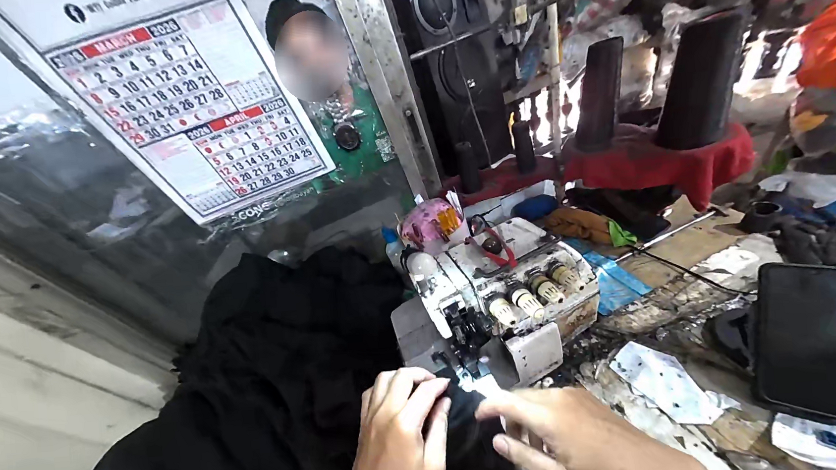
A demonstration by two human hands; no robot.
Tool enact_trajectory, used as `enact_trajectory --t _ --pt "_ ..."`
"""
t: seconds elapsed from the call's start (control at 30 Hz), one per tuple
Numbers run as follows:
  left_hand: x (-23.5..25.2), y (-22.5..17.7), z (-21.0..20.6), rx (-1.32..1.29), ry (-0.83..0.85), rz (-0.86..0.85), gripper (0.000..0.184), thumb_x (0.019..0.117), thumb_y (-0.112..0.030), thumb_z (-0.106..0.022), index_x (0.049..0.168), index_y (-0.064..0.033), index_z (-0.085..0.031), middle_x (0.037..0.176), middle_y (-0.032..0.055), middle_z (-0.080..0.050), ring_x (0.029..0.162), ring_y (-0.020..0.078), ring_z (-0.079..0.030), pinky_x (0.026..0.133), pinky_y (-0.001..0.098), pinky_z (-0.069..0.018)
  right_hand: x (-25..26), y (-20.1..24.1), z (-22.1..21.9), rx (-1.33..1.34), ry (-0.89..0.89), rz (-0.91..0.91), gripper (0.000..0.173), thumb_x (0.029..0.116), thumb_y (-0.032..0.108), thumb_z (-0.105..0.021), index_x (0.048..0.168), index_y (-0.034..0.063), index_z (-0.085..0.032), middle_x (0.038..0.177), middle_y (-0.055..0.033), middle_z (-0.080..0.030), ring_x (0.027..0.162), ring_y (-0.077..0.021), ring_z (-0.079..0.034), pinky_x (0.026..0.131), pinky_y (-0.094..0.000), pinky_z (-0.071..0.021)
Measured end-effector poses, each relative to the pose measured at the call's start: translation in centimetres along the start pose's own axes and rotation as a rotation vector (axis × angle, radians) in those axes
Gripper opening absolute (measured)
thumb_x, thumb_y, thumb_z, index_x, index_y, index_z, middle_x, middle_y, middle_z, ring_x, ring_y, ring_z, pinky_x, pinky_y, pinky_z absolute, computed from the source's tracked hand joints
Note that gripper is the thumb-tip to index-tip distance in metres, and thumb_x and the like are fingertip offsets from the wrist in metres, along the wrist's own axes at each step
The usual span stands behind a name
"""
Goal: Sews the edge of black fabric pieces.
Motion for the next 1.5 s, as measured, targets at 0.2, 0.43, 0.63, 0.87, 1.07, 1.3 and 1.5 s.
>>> enact_trajectory --t 0.2,0.43,0.63,0.87,1.07,1.3,1.5 --pt "0.2 -0.5 -0.1 -0.028 0.032 -0.032 0.026 0.0995 -0.038 -0.057 0.114 -0.0330 -0.078 0.110 -0.0126 -0.068 0.108 0.0078 -0.059 0.093 0.0354 -0.0486 -0.3 -1.5 -0.8 -0.050 -0.009 0.003 0.047 0.1059 0.045 -0.048 0.152 0.0481 -0.044 0.095 -0.0016 -0.064 0.078 -0.0182 -0.064 0.067 -0.0449 -0.0558" --pt "0.7 -0.3 -0.6 -0.086 0.031 -0.066 0.025 0.1007 -0.027 -0.056 0.111 -0.0294 -0.078 0.110 -0.0106 -0.069 0.108 0.0077 -0.061 0.092 0.0305 -0.0516 -0.7 -2.5 -1.6 0.108 -0.104 0.011 0.041 0.1056 0.044 -0.052 0.146 0.0432 -0.054 0.114 -0.0027 -0.064 0.094 -0.0145 -0.066 0.077 -0.0393 -0.0594" --pt "1.8 0.4 -1.0 -0.195 0.028 -0.124 0.022 0.1009 -0.023 -0.058 0.107 -0.0252 -0.079 0.108 -0.0110 -0.073 0.108 0.0060 -0.064 0.096 0.0293 -0.0527 -0.8 -3.0 -2.1 0.193 -0.141 0.026 0.037 0.1065 0.040 -0.052 0.142 0.0352 -0.059 0.118 -0.0009 -0.066 0.097 -0.0126 -0.066 0.080 -0.0378 -0.0591" --pt "1.7 -0.2 -1.7 -0.248 -0.099 -0.033 0.012 0.0960 -0.025 -0.069 0.102 -0.0195 -0.078 0.102 -0.0100 -0.074 0.098 0.0048 -0.068 0.089 0.0256 -0.0581 -0.8 -3.1 -2.7 0.263 -0.147 0.020 0.040 0.1066 0.038 -0.053 0.146 0.0292 -0.056 0.129 0.0007 -0.065 0.103 -0.0117 -0.067 0.086 -0.0378 -0.0592" --pt "1.9 -0.5 -2.2 -0.218 -0.136 0.000 0.011 0.0955 -0.024 -0.069 0.100 -0.0193 -0.078 0.098 -0.0105 -0.073 0.095 0.0035 -0.068 0.086 0.0242 -0.0584 -1.0 -3.1 -3.2 0.279 -0.150 -0.010 0.045 0.1064 0.039 -0.053 0.150 0.0309 -0.051 0.133 0.0022 -0.064 0.102 -0.0105 -0.068 0.085 -0.0374 -0.0600" --pt "2.1 0.1 -2.4 -0.164 -0.119 -0.018 0.023 0.0973 -0.020 -0.058 0.103 -0.0204 -0.080 0.105 -0.0082 -0.073 0.103 0.0083 -0.065 0.092 0.0313 -0.0533 -0.8 -2.1 -2.8 0.175 -0.044 -0.058 0.054 0.1064 0.043 -0.050 0.159 0.0404 -0.037 0.127 -0.0026 -0.068 0.105 -0.0195 -0.070 0.088 -0.0494 -0.0583" --pt "2.4 4.2 -1.8 -0.148 0.042 0.161 0.027 0.1033 -0.031 -0.052 0.119 -0.0307 -0.074 0.137 0.0039 -0.060 0.130 0.0193 -0.055 0.106 0.0404 -0.0494 3.3 1.7 -2.7 0.186 0.315 -0.128 0.082 0.1031 0.046 -0.054 0.167 0.0357 -0.003 0.090 -0.0152 -0.070 0.083 -0.0368 -0.069 0.076 -0.0613 -0.0544"
Point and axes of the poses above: each hand's wrist, its own x-axis towards the middle knuckle, its own z-axis out of the back of the hand, y = z × x, the point moved 2 cm from there along x, towards the middle knuckle
